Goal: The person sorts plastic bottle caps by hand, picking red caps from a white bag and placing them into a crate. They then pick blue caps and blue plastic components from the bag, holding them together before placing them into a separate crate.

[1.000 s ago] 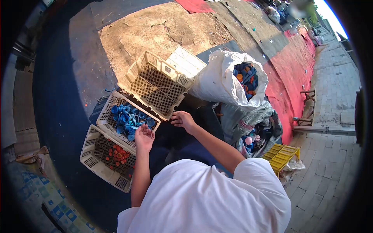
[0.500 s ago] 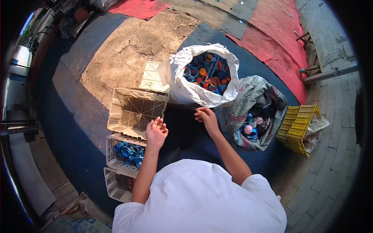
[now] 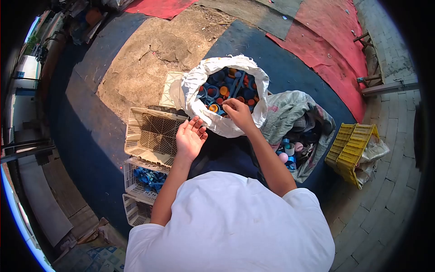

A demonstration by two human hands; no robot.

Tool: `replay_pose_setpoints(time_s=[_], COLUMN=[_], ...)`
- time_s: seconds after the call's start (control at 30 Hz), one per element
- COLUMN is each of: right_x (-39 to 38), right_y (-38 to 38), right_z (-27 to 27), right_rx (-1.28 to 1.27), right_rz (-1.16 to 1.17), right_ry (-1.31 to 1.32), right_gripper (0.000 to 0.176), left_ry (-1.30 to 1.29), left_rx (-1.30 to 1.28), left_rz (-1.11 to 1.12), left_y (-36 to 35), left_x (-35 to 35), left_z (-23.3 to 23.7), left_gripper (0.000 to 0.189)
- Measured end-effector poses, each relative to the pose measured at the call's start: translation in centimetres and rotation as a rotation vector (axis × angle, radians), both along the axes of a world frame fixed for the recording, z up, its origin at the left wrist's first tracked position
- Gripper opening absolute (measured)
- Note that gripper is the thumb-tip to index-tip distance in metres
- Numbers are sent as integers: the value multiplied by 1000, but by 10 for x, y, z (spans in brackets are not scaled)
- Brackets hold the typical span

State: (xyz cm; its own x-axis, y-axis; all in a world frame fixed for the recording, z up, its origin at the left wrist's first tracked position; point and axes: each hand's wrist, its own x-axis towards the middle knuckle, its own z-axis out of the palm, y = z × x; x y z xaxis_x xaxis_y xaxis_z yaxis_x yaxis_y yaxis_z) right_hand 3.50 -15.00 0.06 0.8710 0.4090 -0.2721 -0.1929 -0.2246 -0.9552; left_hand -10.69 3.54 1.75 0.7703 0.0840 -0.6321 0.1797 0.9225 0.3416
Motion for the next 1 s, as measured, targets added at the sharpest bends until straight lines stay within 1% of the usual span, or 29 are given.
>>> replay_pose_setpoints(time_s=[0.1, 0.2, 0.23, 0.33, 0.37, 0.4, 0.47, 0.57, 0.67, 0.7, 0.8, 0.83, 0.93, 0.97, 1.0], right_x=[28, 46, 49, 57, 56, 55, 51, 46, 43, 41, 36, 36, 32, 30, 30], right_y=[41, 78, 86, 99, 105, 106, 109, 109, 107, 107, 95, 91, 75, 69, 63], right_z=[-35, -44, -45, -58, -76, -78, -84, -73, -57, -56, -44, -39, -22, -17, -17], right_rx=[-137, -313, -320, -474, -408, -346, -356, -233, -270, -346, -404, -401, -399, -422, -409], right_rz=[96, 85, 52, 104, 35, 18, -28, -131, -193, -239, -267, -263, -319, -314, -325], right_ry=[-118, -80, 60, 59, 58, 172, 159, 256, 223, 45, -237, -213, -284, -388, -437], right_gripper=[35, 43, 49, 53, 55, 54, 49, 42, 40, 35, 34, 33, 30, 27, 27], left_ry=[1, -21, -22, -52, -65, -74, -85, -139, -193, -206, -218, -227, -261, -264, -267], left_rx=[9, 16, 15, 7, 4, 0, -8, -8, 23, 35, 93, 82, 86, 83, 81], left_rz=[14, 8, 3, -27, -43, -58, -76, -123, -181, -200, -232, -234, -260, -261, -260], left_y=[9, 17, 21, 31, 34, 36, 39, 42, 46, 46, 45, 46, 44, 43, 41], left_x=[8, 19, 21, 37, 41, 43, 48, 52, 60, 62, 71, 74, 79, 80, 81], left_z=[1, 6, 6, 9, 9, 8, 6, 5, 11, 14, 20, 16, 12, 10, 9], left_gripper=[37, 36, 36, 37, 37, 37, 38, 39, 41, 41, 42, 41, 40, 40, 39])
